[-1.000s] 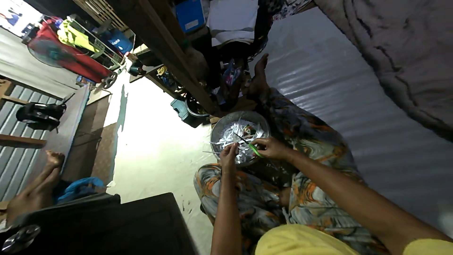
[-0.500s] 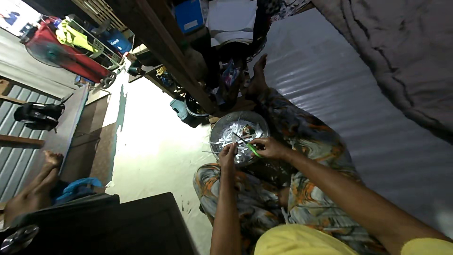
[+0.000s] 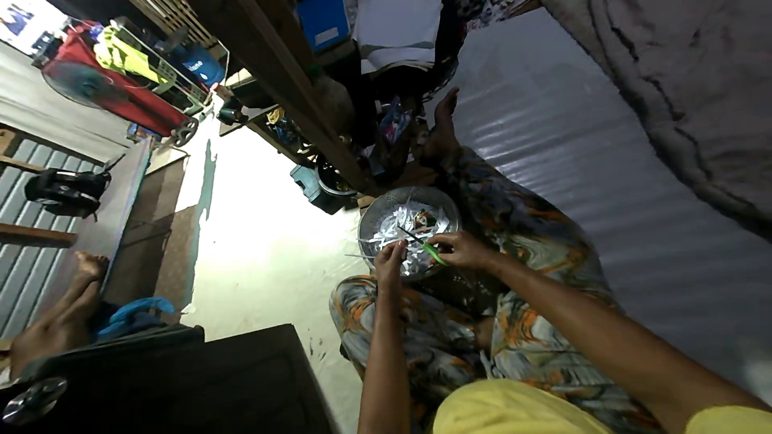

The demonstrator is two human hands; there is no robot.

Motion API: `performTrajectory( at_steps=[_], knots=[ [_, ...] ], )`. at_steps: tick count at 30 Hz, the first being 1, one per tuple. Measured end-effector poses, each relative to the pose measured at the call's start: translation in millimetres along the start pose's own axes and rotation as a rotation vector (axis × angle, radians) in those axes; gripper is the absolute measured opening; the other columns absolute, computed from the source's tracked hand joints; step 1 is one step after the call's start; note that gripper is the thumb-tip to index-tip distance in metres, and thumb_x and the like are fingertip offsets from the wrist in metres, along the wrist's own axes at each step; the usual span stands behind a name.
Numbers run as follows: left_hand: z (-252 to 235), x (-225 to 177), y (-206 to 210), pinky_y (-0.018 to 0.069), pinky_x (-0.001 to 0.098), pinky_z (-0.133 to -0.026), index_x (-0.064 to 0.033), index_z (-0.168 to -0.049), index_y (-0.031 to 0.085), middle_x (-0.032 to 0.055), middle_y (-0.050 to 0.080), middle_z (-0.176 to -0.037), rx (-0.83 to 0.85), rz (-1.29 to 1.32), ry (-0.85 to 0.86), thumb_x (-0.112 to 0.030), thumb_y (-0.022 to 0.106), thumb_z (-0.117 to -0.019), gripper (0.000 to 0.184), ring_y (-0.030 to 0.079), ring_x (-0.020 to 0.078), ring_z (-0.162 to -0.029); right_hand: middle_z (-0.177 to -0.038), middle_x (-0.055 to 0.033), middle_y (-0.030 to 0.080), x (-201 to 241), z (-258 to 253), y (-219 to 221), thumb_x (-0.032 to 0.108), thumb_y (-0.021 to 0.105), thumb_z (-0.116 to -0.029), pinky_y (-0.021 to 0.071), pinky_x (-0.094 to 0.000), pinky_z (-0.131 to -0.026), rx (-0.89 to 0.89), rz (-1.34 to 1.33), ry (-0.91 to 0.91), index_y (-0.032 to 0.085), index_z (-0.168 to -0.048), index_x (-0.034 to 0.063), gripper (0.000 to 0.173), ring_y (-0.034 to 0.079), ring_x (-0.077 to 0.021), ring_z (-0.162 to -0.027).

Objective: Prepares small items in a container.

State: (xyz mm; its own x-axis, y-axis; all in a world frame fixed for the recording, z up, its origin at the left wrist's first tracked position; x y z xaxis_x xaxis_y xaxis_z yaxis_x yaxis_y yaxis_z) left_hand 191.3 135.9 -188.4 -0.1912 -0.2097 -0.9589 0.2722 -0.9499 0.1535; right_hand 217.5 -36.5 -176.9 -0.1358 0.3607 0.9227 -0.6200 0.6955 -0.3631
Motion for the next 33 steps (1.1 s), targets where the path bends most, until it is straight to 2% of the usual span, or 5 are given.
performTrajectory(
  at_steps=[7,14,19,26,33],
  knots=[
    [-0.2,0.7,0.1,0.0505,0.0182,-0.065,0.0033,-0.094,0.067,-0.0023,0.064,-0.074,0.008,-0.004,0.003,0.001,0.053,-0.1011,0.016,0.057,0.0014,-0.064,-0.111,-0.024,0.068,1.3,1.4,3.9,0.018,0.072,-0.0941,0.0526,-0.0401,-0.088,0.054,-0.002,0.011,0.062,-0.131,-0.0053,0.045,0.066,-0.0266,-0.091],
    [0.0,-0.2,0.4,0.0504,0.018,-0.066,0.003,-0.096,0.067,-0.002,0.064,-0.076,0.004,0.0,0.003,0.0,0.053,-0.1013,0.015,0.057,0.0012,-0.065,-0.103,-0.0212,0.068,3.1,1.7,0.2,0.015,0.069,-0.0959,0.0514,-0.0341,-0.081,0.016,0.005,0.0,0.063,-0.129,-0.0058,0.039,0.062,-0.0209,-0.082],
    [0.3,0.2,-0.6,0.051,0.018,-0.066,0.0031,-0.096,0.067,-0.0019,0.065,-0.076,0.007,0.008,0.008,0.0,0.053,-0.1013,0.015,0.058,0.0014,-0.066,-0.109,-0.024,0.069,1.6,1.9,3.3,0.021,0.073,-0.0927,0.0526,-0.0414,-0.086,0.052,0.01,-0.001,0.062,-0.13,-0.005,0.047,0.065,-0.0274,-0.09],
    [-0.1,1.2,-1.5,0.0511,0.0182,-0.066,0.0042,-0.097,0.067,-0.0013,0.064,-0.076,-0.001,-0.014,0.004,0.0,0.053,-0.1016,0.015,0.058,0.002,-0.066,-0.107,-0.0222,0.068,4.4,3.3,0.0,0.012,0.067,-0.0963,0.0515,-0.0351,-0.084,0.007,-0.023,-0.005,0.063,-0.129,-0.0056,0.037,0.063,-0.0217,-0.086],
    [-1.2,1.7,-2.3,0.0511,0.0183,-0.065,0.0038,-0.096,0.067,-0.0013,0.065,-0.077,0.008,-0.001,0.015,0.0,0.054,-0.1012,0.015,0.058,0.0016,-0.066,-0.114,-0.0256,0.068,2.0,3.3,2.3,0.021,0.074,-0.0928,0.052,-0.0451,-0.091,0.055,0.019,-0.017,0.063,-0.131,-0.0048,0.047,0.066,-0.031,-0.096]
  ],
)
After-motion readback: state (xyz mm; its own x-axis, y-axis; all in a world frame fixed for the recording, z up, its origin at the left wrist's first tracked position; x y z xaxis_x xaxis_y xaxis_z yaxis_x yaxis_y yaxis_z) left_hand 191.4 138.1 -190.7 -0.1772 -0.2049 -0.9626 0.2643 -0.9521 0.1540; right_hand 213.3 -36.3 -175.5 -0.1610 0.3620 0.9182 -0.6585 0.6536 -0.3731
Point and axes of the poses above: each hand's wrist, its own z-axis away from the middle knuckle, its own y-axis out of the palm, x = y × z, the point moved 7 cm from there along -z, towards the middle knuckle
